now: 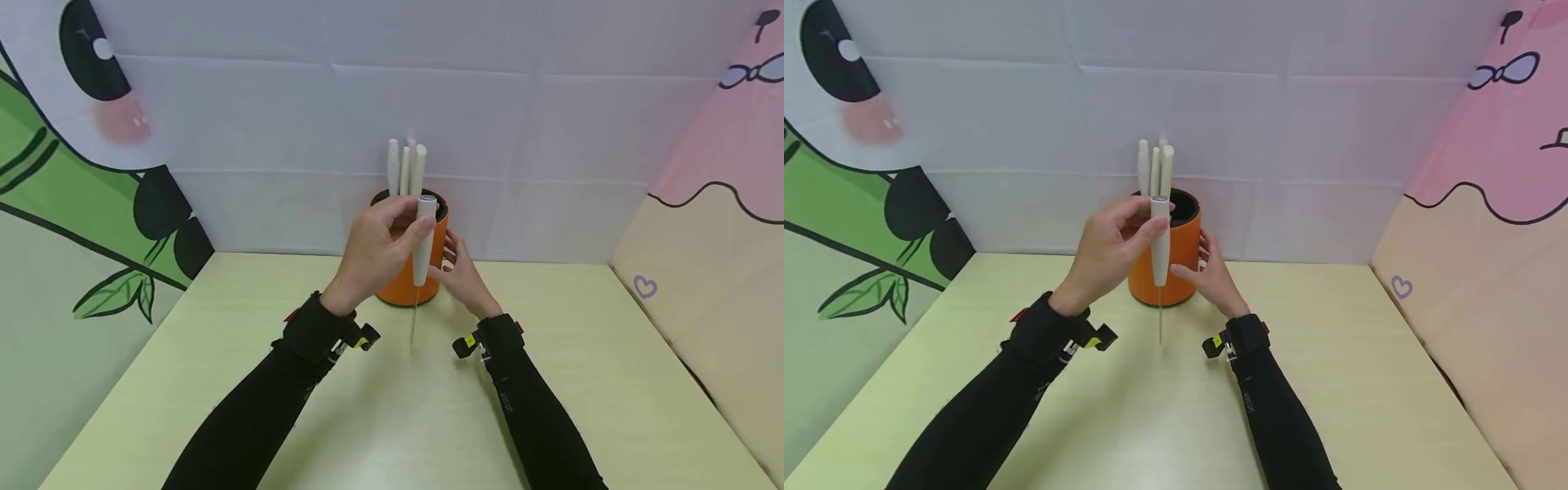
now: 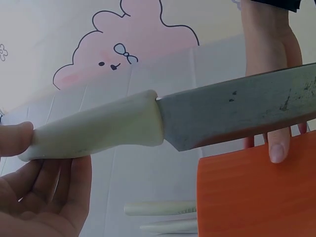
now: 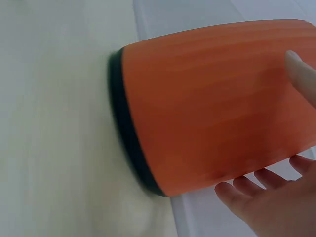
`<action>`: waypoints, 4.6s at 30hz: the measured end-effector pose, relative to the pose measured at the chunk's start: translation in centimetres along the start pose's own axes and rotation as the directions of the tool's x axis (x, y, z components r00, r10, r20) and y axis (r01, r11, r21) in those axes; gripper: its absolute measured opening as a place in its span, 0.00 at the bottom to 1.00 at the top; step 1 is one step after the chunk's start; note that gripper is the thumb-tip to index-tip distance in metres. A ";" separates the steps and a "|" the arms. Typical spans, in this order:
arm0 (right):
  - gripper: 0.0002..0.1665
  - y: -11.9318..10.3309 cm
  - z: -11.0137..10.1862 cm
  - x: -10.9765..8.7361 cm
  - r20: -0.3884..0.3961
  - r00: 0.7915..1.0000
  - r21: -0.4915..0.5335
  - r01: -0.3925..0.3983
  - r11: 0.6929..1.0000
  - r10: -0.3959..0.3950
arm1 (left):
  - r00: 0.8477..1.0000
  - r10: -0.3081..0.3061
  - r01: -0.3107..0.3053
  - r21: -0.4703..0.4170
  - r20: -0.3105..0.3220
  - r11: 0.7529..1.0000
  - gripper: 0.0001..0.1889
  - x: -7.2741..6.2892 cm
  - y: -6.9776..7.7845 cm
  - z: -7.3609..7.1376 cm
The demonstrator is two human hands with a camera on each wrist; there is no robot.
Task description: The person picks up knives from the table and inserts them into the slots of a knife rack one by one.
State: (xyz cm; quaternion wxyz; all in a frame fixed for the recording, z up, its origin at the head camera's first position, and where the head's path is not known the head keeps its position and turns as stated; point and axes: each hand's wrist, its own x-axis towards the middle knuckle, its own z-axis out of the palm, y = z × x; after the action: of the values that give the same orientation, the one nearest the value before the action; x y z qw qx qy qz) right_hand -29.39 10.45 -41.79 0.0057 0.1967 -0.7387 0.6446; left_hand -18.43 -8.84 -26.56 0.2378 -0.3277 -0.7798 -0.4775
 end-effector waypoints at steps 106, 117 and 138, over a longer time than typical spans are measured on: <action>0.61 0.9 1.8 -0.1 -0.030 0.999 -0.024 -0.026 0.999 0.025 | 0.994 -0.072 0.090 0.259 -0.078 0.962 0.16 10.3 -5.8 -5.0; 0.61 1.0 1.9 0.1 -0.030 0.999 -0.027 -0.022 0.999 0.021 | 0.996 -0.087 0.089 0.242 -0.019 0.966 0.16 9.3 -6.9 -4.4; 0.62 0.9 2.0 0.0 -0.036 0.999 -0.033 -0.031 0.999 0.030 | 0.993 -0.120 0.120 0.229 -0.012 0.966 0.16 8.4 -8.1 -3.9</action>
State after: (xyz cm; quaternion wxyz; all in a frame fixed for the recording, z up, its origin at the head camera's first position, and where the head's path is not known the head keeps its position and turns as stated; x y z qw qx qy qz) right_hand -29.16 8.59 -42.98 0.0120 0.1739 -0.7522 0.6355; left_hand -29.82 -12.63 -23.84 0.2440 -0.2506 -0.8484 -0.3973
